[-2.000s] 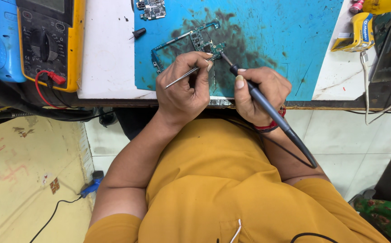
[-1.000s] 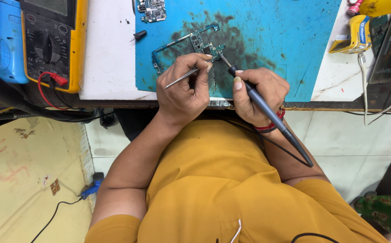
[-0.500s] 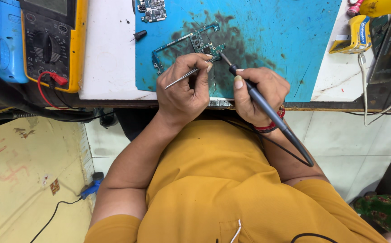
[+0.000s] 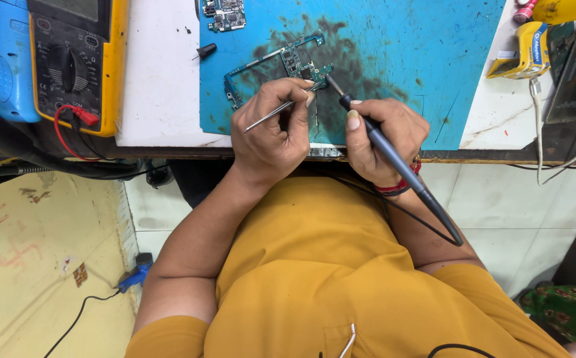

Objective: The person solders components on a green circuit board at a workbench, holding the board with tweezers in one hand and a soldering iron in the other, repeatedly touching the iron to points on the board and repositioning the board between solder joints.

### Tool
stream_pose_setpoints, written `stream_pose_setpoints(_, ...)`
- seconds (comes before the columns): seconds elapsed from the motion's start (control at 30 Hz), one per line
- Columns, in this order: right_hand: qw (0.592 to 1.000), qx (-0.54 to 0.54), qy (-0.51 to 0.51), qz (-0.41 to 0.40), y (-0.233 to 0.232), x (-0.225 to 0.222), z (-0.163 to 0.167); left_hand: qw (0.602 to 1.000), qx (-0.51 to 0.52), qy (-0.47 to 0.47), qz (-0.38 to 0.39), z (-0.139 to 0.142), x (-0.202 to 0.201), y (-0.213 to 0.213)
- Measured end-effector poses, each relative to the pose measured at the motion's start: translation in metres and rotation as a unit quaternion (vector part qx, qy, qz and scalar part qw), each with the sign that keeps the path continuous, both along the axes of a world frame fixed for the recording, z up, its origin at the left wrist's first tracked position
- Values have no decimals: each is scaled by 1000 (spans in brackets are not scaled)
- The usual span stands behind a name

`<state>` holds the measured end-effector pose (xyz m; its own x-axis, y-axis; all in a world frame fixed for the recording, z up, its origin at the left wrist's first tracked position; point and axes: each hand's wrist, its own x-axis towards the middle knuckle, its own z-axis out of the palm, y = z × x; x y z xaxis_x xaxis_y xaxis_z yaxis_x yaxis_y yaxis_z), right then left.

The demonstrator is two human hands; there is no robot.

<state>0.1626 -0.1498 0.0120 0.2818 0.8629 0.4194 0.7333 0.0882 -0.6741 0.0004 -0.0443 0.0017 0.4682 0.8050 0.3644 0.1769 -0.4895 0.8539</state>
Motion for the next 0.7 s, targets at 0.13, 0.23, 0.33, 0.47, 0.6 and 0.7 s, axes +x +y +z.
stream_pose_setpoints(0.13, 1000, -2, -4, 2, 0, 1, 0, 1000, 1, 2, 0, 0, 0, 0)
stream_pose_setpoints(0.23, 1000, 0, -7, 2, 1, 1, 0, 1000, -1, 3, 0, 0, 0, 0)
stream_pose_setpoints(0.33, 1000, 2, -5, 3, 2, 1, 1, 1000, 0, 2, -1, 0, 1, 1)
stream_pose_setpoints(0.47, 1000, -10, -11, 2, 3, 1, 2, 1000, -1, 3, 0, 0, 0, 0)
stream_pose_setpoints(0.6, 1000, -14, -11, 8, 3, 0, 4, 1000, 1, 1, -2, 0, 0, 1)
stream_pose_setpoints(0.7, 1000, -13, -11, 8, 4, 0, 4, 1000, 5, -1, -2, -1, 0, 1)
